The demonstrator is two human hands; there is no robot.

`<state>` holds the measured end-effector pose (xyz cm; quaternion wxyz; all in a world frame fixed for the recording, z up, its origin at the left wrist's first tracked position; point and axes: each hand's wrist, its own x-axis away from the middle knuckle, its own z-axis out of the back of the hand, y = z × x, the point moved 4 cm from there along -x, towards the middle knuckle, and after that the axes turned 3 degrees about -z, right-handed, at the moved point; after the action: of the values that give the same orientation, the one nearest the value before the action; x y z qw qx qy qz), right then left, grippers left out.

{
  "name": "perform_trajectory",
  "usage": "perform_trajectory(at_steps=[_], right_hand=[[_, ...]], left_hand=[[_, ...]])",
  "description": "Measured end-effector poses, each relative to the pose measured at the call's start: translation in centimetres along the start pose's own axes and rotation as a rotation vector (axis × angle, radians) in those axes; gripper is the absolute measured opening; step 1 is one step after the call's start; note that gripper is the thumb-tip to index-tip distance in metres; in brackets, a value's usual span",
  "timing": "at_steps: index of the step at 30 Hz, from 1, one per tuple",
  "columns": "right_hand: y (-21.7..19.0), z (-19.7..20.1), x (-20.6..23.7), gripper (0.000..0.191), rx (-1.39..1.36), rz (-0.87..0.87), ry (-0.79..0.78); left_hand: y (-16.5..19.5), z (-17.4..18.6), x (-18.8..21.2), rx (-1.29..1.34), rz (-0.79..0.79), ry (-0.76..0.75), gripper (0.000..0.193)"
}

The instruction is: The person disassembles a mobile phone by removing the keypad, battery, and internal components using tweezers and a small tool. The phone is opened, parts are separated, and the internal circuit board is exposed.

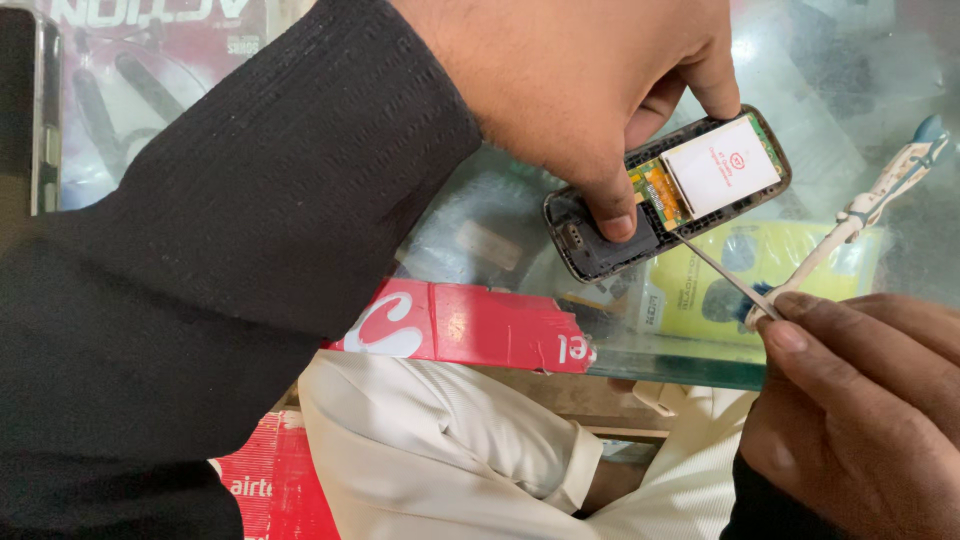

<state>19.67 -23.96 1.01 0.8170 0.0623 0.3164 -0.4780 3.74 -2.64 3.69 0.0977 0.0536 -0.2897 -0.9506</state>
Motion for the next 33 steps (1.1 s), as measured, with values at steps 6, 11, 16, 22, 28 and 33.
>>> perform_trajectory(at_steps=[6, 11, 16, 22, 28, 33], right_hand=[[-0.4, -0.5, 0.5, 0.030, 0.011, -0.047, 0.068], [-0.7, -0.8, 0.3, 0.029, 0.022, -0.018, 0.123], [-0.9, -0.1, -1.0, 0.029, 0.047, 0.000, 0.050], [-0.8, -0.1, -1.4, 0.031, 0.097, 0.001, 0.023], [0.2, -0.1, -0.8, 0.032, 0.098, -0.016, -0.021], [0.5, -0.4, -0.8, 0.033, 0.088, -0.026, -0.005]], left_hand=[[0.2, 0.2, 0.3, -0.020, -0.009, 0.027, 0.079], [0.5, 0.2, 0.3, -0.034, 0.002, 0.002, 0.071], [0.6, 0.2, 0.3, -0.068, 0.032, -0.003, 0.070], [0.8, 0.3, 0.3, -0.074, -0.004, 0.012, 0.067], [1.0, 0.4, 0.4, -0.066, 0.051, -0.001, 0.065], [1.0, 0.5, 0.5, -0.094, 0.081, -0.038, 0.062]])
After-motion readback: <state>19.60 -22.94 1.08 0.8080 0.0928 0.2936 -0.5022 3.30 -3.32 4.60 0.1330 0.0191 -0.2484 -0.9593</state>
